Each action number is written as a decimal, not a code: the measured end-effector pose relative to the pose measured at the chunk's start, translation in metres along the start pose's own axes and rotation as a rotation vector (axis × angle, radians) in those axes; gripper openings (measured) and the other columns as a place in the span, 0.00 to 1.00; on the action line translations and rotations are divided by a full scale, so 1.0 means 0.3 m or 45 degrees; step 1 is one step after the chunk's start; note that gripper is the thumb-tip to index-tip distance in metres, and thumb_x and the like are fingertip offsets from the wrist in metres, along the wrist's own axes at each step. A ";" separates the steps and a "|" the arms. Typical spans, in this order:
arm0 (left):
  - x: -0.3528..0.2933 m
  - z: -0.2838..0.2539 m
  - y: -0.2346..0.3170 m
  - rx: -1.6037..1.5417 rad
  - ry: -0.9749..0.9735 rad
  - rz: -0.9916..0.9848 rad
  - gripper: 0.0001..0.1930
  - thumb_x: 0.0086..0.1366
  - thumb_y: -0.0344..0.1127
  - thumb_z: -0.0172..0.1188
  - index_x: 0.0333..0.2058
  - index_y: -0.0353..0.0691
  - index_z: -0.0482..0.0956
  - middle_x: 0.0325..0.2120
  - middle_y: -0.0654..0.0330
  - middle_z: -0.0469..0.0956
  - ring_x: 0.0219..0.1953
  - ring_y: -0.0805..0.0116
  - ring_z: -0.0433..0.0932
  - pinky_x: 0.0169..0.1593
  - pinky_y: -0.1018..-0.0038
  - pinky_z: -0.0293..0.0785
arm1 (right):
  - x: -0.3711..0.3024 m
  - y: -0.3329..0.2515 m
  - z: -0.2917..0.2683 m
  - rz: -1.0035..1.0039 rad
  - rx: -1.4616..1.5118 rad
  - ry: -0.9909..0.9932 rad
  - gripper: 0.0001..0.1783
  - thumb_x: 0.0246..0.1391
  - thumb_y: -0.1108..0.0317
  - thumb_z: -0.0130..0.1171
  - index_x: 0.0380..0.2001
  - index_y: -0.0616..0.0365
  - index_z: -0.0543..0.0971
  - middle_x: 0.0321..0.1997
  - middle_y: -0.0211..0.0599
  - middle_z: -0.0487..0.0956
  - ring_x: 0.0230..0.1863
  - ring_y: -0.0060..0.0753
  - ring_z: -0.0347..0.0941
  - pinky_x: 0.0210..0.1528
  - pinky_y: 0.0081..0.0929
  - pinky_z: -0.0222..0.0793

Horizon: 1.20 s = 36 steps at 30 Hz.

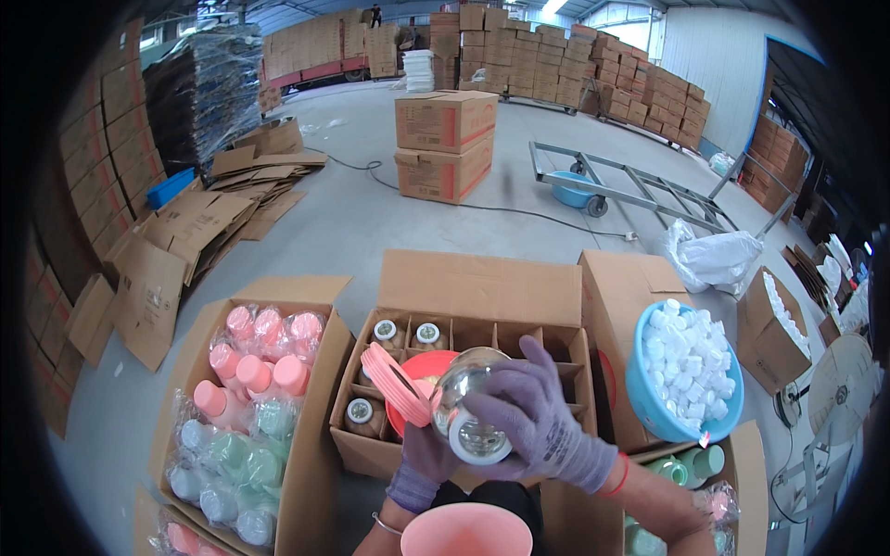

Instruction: The person assembles thermos bottles by inserting inner liners, screwing on lids, and wrapping each unit in plastic. They handle pink and green bottles, repeatedly pick liners and lids from nearby boxes, and place the finished wrapped bottles into a cardboard box.

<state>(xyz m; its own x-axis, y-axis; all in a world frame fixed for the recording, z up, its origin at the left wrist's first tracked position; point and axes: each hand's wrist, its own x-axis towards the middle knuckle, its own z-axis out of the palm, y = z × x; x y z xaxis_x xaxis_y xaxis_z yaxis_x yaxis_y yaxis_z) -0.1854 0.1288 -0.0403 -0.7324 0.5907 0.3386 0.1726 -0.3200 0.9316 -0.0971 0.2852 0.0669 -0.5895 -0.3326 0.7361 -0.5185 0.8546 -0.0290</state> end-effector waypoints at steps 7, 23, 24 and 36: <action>-0.195 -0.017 0.057 -1.636 -0.113 -0.426 0.37 0.73 0.62 0.39 0.68 0.40 0.57 0.62 0.49 0.66 0.62 0.54 0.69 0.64 0.57 0.69 | -0.153 -0.196 -0.095 0.100 1.097 -0.296 0.29 0.56 0.45 0.62 0.50 0.56 0.78 0.59 0.44 0.73 0.66 0.49 0.64 0.70 0.48 0.53; -0.536 -0.167 0.287 -0.564 0.711 -0.287 0.27 0.69 0.42 0.60 0.61 0.34 0.68 0.54 0.54 0.75 0.55 0.64 0.76 0.59 0.69 0.72 | -0.135 -0.329 -0.046 0.943 1.131 -1.286 0.25 0.58 0.46 0.56 0.44 0.56 0.81 0.38 0.37 0.81 0.34 0.33 0.76 0.41 0.31 0.70; -0.528 -0.163 0.296 -0.365 0.685 -0.243 0.26 0.67 0.41 0.62 0.59 0.33 0.69 0.53 0.56 0.76 0.53 0.65 0.77 0.57 0.70 0.73 | -0.139 -0.341 -0.034 0.910 1.017 -1.300 0.25 0.58 0.45 0.56 0.43 0.57 0.81 0.37 0.38 0.81 0.34 0.34 0.76 0.41 0.31 0.70; -0.390 -0.127 0.358 0.222 -0.610 -0.246 0.22 0.62 0.40 0.64 0.52 0.36 0.79 0.51 0.51 0.78 0.55 0.56 0.75 0.61 0.66 0.69 | -0.334 -0.484 0.009 1.485 1.475 0.234 0.18 0.71 0.65 0.41 0.52 0.64 0.76 0.53 0.41 0.76 0.56 0.28 0.71 0.63 0.26 0.64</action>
<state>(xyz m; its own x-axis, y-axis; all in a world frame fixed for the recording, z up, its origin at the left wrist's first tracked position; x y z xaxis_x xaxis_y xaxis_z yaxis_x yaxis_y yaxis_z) -0.1062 -0.0028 0.0150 -0.3866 0.9110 0.1435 0.2009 -0.0687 0.9772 0.0356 0.1933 -0.0044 -0.9349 0.3544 0.0204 -0.0843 -0.1658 -0.9825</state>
